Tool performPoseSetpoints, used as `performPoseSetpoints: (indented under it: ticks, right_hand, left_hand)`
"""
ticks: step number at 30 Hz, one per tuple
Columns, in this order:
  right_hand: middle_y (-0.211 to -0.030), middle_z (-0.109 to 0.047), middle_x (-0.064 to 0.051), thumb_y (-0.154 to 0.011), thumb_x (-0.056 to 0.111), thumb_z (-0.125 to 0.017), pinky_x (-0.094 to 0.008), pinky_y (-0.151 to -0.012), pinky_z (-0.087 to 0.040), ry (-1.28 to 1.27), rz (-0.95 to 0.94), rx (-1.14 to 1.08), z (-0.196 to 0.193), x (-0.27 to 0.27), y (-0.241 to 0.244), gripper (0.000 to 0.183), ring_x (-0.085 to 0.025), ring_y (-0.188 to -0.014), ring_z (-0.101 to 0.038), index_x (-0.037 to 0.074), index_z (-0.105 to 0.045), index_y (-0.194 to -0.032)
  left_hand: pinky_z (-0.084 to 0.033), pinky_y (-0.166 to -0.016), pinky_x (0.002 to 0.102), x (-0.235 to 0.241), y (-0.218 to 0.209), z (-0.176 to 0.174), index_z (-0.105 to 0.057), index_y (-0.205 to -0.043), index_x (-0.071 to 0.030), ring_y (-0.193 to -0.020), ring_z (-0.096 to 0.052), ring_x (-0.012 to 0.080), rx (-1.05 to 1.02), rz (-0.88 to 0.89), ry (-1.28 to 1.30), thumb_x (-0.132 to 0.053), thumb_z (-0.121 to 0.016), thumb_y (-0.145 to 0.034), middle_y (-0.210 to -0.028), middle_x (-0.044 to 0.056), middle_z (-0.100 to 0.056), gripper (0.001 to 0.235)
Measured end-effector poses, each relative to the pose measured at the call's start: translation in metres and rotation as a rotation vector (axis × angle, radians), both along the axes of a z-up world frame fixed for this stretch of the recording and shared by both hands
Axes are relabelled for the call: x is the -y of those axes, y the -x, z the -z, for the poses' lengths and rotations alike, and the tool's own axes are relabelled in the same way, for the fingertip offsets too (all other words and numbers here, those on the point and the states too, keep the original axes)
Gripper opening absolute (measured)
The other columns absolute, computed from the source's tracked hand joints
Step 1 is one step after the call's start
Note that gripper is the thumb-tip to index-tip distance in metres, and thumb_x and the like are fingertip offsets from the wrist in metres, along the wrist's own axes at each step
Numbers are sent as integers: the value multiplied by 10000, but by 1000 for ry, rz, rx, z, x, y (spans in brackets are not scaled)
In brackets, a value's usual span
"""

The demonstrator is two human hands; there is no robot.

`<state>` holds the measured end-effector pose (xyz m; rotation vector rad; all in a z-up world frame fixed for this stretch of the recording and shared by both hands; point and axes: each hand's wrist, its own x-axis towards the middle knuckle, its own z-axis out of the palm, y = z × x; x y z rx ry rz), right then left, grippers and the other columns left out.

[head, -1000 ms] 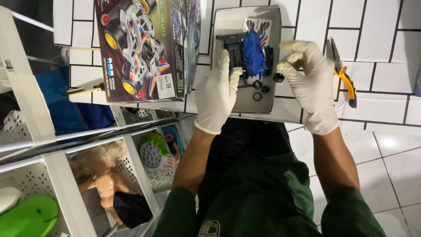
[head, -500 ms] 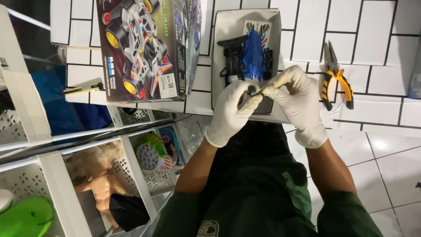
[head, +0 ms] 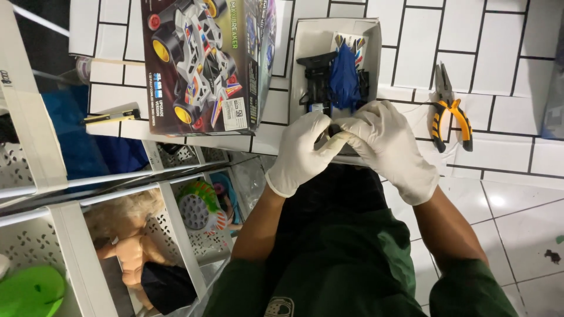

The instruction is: Assembling a mini 4WD toy car from a kit, including installing gears and motor into the chassis.

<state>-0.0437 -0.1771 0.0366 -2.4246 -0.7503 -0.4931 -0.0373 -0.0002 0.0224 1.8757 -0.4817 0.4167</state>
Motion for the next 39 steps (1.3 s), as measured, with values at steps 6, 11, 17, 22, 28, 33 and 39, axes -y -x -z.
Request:
performPoseSetpoints:
  ticks: [6,11,17,22,28,33,39]
  right_hand:
    - [-918,-582,-72,-1030,224,-633,-458,-593,-480,136,-73,-28,37,22,-6,189,-355,-796,-557,165,-587,-857]
    - [-901,-566,-165,-980,50,-532,-540,-650,-505,81,-134,-297,15,25,7,220,-461,-804,-550,153,-618,-1153]
    - [-968,-673,-145,-996,42,-615,-481,-755,-565,-126,109,-348,13,11,-4,375,-363,-851,-660,175,-700,-1336]
    - [-1158,-665,-262,-929,11,-741,-536,-826,-572,-81,278,-199,14,9,-6,589,-459,-1045,-676,77,-582,-1492]
    - [-1186,-565,-159,-795,90,-905,-527,-869,-540,-207,74,-93,19,1,13,561,-438,-1130,-599,117,-670,-1304]
    - [-1064,-639,-78,-927,22,-825,-391,-829,-553,-364,125,-104,27,6,13,257,-332,-995,-686,122,-752,-1152]
    - [-986,-711,-136,-922,-67,-823,-407,-813,-559,-633,199,-161,10,-10,16,194,-326,-883,-716,21,-728,-1067]
  left_hand:
    - [-528,-586,343,-9,0,11,-553,-791,-115,-673,-618,294,-6,24,-146,-271,-712,-936,-656,78,-510,266]
    - [-534,-636,384,-25,1,9,-554,-818,-96,-694,-624,328,-153,96,-134,-235,-628,-985,-677,109,-519,230]
    - [-594,-688,343,-7,5,9,-657,-1069,-166,-833,-693,271,-81,15,-100,-215,-775,-891,-877,44,-654,219]
    - [-599,-701,328,-1,6,8,-674,-1129,-152,-852,-706,253,-236,-14,44,-116,-741,-927,-1005,67,-721,216]
    - [-621,-708,343,18,8,6,-734,-1066,-151,-867,-739,261,-301,-70,150,-101,-758,-913,-910,75,-724,163]
    - [-597,-668,344,27,8,15,-738,-1013,-160,-818,-735,236,-325,-105,206,-69,-780,-863,-816,67,-706,181]
    - [-589,-664,356,40,14,20,-668,-957,-109,-677,-690,237,-276,-205,242,-7,-723,-876,-671,85,-618,142]
